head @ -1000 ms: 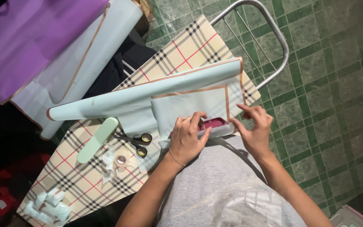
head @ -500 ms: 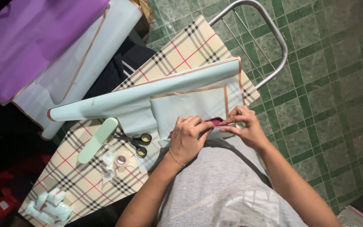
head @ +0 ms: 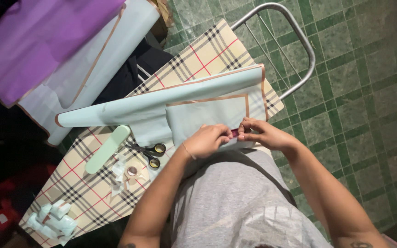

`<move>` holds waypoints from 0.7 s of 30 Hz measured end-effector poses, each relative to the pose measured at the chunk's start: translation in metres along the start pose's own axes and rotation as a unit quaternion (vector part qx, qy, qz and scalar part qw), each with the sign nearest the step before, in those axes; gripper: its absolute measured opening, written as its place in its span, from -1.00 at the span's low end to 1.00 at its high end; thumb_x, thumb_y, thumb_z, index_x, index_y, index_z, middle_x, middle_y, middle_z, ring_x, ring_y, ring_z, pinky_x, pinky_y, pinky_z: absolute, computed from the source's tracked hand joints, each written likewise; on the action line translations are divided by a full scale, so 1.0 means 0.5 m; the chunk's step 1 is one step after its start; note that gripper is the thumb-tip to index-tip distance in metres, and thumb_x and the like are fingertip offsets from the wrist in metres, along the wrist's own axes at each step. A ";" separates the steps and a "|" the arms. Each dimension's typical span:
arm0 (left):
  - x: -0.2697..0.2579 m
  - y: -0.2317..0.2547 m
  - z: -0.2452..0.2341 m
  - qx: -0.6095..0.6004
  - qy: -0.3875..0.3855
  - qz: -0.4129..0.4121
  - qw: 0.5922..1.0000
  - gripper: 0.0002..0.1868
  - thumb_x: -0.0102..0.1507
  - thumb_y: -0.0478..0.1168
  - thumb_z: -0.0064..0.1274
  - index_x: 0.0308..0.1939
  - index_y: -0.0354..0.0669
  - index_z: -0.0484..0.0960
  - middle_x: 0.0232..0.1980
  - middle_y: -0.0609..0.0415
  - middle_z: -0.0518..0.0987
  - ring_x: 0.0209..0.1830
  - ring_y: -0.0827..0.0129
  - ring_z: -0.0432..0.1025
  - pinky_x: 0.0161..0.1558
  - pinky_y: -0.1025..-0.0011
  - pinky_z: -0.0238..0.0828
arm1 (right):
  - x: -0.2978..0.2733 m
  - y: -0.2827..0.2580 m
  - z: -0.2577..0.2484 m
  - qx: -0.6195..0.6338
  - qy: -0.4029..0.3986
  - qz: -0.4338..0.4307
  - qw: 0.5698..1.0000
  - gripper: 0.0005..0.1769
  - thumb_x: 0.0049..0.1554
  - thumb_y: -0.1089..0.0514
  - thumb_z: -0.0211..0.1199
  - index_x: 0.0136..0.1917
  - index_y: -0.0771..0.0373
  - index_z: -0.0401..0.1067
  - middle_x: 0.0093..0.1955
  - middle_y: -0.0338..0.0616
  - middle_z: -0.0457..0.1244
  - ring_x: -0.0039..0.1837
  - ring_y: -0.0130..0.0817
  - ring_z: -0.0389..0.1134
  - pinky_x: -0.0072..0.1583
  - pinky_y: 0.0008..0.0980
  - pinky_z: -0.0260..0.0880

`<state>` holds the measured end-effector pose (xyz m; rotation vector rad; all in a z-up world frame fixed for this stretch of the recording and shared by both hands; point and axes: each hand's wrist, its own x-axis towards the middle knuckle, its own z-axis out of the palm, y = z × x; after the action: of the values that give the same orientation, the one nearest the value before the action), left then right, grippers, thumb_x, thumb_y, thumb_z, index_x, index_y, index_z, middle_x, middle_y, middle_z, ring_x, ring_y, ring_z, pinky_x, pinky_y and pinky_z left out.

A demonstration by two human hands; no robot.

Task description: The person repeatedly cuts small pieces of clear tape and applies them to the edges of a light blue fabric piece laid on a plaid ironing board. They smooth each piece down and continue the process along the fabric's perimeter.

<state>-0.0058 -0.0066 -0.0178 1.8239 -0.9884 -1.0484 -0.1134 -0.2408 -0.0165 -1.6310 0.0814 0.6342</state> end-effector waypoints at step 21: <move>-0.411 -0.052 -0.115 0.061 0.558 -0.136 0.816 -0.77 0.28 -0.33 0.10 0.03 -0.15 0.62 -0.09 0.05 0.64 -0.10 0.21 0.57 -0.04 0.28 0.45 | 0.181 -0.201 0.239 -0.414 0.241 -0.252 0.841 -0.70 0.05 0.12 0.41 0.07 0.11 0.49 0.12 -0.10 0.26 0.27 -0.06 0.24 0.30 -0.03 0.04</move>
<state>-0.0202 0.2005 0.0375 2.2247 -0.0601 0.0839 -0.0384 -0.0836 0.0303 -2.4963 -0.2944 -0.2262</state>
